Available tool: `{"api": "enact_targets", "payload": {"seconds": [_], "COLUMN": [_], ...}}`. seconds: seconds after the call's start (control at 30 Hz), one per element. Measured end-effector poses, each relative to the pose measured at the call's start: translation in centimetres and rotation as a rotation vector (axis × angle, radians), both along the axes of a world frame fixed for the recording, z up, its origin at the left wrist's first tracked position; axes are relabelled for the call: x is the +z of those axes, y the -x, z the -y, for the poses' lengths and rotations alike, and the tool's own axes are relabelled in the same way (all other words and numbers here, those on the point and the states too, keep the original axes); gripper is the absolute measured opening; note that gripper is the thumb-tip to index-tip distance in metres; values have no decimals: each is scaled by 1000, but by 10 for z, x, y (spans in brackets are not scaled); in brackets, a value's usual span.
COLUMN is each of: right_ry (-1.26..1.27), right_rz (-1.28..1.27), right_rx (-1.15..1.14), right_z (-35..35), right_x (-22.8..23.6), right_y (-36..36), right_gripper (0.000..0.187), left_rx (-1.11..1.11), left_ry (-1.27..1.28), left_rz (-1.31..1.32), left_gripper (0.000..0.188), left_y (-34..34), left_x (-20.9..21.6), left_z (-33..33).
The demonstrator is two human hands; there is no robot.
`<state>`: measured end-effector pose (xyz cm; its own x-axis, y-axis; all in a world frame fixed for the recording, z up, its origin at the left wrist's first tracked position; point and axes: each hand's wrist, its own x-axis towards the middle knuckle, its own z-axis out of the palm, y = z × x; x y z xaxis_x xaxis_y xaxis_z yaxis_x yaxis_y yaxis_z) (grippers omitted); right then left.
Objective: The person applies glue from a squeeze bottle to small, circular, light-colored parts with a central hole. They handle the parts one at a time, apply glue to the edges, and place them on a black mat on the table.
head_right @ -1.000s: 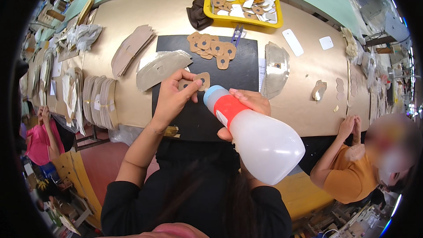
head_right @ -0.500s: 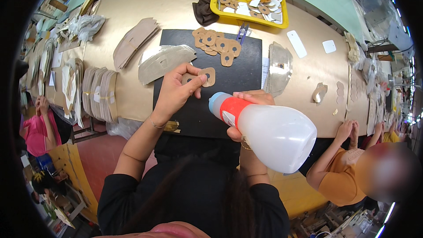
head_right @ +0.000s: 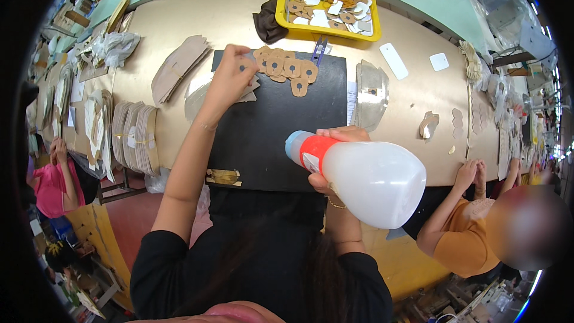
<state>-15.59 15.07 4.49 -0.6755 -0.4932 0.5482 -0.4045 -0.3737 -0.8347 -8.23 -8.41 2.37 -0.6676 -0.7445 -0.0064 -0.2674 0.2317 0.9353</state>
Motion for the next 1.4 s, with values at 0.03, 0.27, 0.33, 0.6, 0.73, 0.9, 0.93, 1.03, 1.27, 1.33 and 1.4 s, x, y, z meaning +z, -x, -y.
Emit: {"api": "enact_targets", "payload": {"seconds": [0.03, 0.27, 0.33, 0.6, 0.73, 0.9, 0.93, 1.03, 1.27, 1.33, 1.4], "right_ry": [14, 54, 70, 66, 41, -9, -18, -59, 72, 104, 100], "right_rz": [7, -80, -116, -233, -285, -314, -312, -337, -249, -188, -169], "right_rx": [-6, -203, -206, -172, -108, -80, -80, -62, -240, -179, -121], "right_z": [0, 10, 15, 18, 19, 18, 18, 17, 20, 18, 14], "right_x": [0, 1, 3, 10, 11, 12, 12, 10, 6, 6, 7], "right_y": [2, 7, 8, 7, 4, 3, 3, 7, 11, 11, 12], "right_gripper": [75, 86, 87, 83, 78, 77, 77, 80, 84, 85, 85], "left_rx": [-13, -186, -153, -149, -156, -161, -163, -170, -184, -163, -147], "left_ry": [-173, -586, -638, -651, -642, -638, -642, -646, -658, -648, -627], "left_rz": [-34, -283, -310, -246, -217, -194, -196, -194, -242, -252, -240], "left_gripper": [31, 24, 26, 26, 23, 22, 22, 22, 23, 22, 22], "left_y": [-7, -42, -45, -44, -44, -45, -45, -45, -44, -42, -40], "left_x": [-2, 10, 17, 25, 30, 35, 36, 37, 37, 37, 36], "left_z": [-3, -36, -45, -60, -70, -75, -76, -76, -75, -74, -73]}}
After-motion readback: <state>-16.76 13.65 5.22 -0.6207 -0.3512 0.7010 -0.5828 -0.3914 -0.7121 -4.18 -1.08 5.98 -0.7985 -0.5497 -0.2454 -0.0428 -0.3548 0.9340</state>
